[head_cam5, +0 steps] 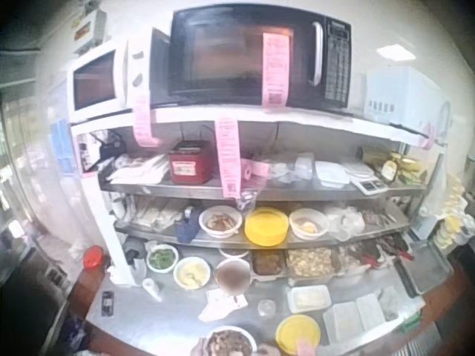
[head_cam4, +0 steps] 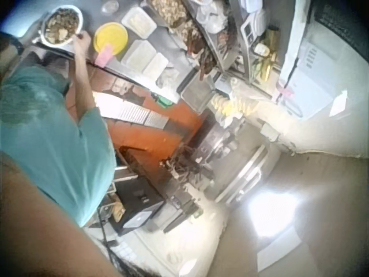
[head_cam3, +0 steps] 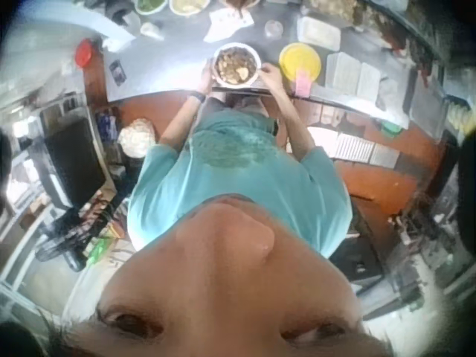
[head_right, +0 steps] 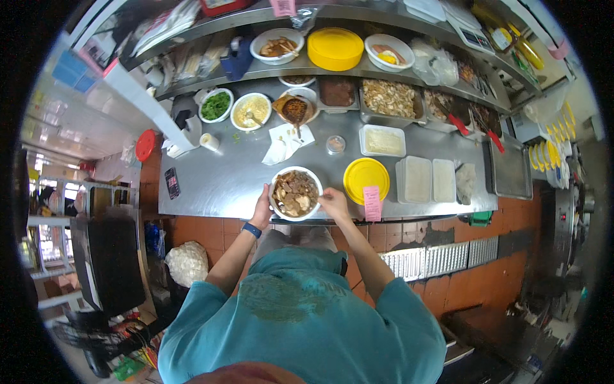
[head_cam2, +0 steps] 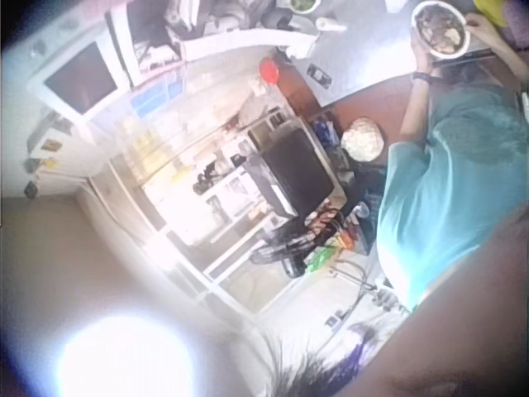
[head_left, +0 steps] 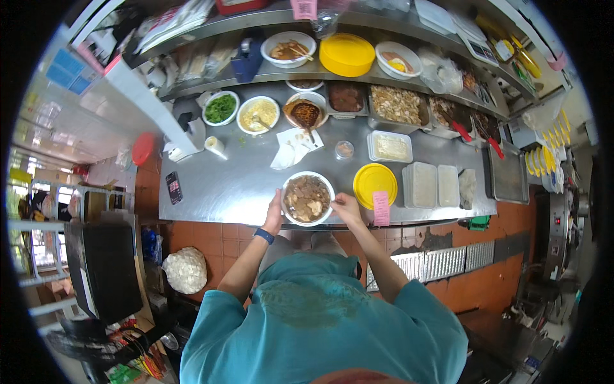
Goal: The person assembles a takeout meal by placing fried tofu, braised meat, and a fried egg into a bowl, then adds broth and seasonings. They seal the bowl with a lid, place it in a plastic bag, and prepare a second container with fried tofu and meat.
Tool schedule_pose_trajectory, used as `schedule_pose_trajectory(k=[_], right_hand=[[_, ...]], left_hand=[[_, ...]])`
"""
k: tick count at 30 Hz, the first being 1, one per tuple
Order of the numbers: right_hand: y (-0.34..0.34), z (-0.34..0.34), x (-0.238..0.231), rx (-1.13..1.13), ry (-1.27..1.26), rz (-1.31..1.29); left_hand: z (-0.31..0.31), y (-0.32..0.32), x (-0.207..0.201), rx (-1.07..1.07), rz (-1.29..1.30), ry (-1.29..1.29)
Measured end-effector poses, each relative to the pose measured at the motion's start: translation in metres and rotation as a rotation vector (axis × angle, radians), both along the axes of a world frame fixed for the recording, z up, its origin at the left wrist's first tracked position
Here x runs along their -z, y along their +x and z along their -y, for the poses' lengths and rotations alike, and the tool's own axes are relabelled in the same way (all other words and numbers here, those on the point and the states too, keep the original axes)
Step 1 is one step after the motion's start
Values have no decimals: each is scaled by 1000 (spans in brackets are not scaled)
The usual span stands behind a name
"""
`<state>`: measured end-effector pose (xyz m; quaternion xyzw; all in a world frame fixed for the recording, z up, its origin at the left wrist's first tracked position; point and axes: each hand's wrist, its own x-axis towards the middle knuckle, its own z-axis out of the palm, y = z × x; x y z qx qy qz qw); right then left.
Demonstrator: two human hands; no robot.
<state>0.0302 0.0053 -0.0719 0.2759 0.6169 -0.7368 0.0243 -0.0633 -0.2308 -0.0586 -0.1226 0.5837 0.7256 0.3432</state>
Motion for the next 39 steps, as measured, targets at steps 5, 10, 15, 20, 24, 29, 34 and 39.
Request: schedule_pose_trajectory(k=[5, 10, 15, 20, 24, 29, 34, 39], right_hand=[[-37, -12, 41, -112, 48, 32], [-61, -9, 50, -84, 58, 80], [-73, -18, 30, -143, 34, 150], [-80, -99, -24, -196, 764, -10], [-84, -264, -84, 304, 1145, 142], [-75, -451, -110, 463, 1960, 623], [-82, -530, -90, -28, 1415, 950], [-28, -541, -114, -61, 1437, 704]], left_hand=[[-4, -46, 19, 110, 36, -147], [-2, -76, 26, 72, 131, -189], [3, -86, 34, -28, 209, -158], [13, -82, 41, -73, 191, -121], [18, -60, 45, -105, 149, -130], [16, -29, 50, -170, 136, -73], [11, -20, 53, -202, 99, -109], [5, -20, 46, -210, 112, -166]])
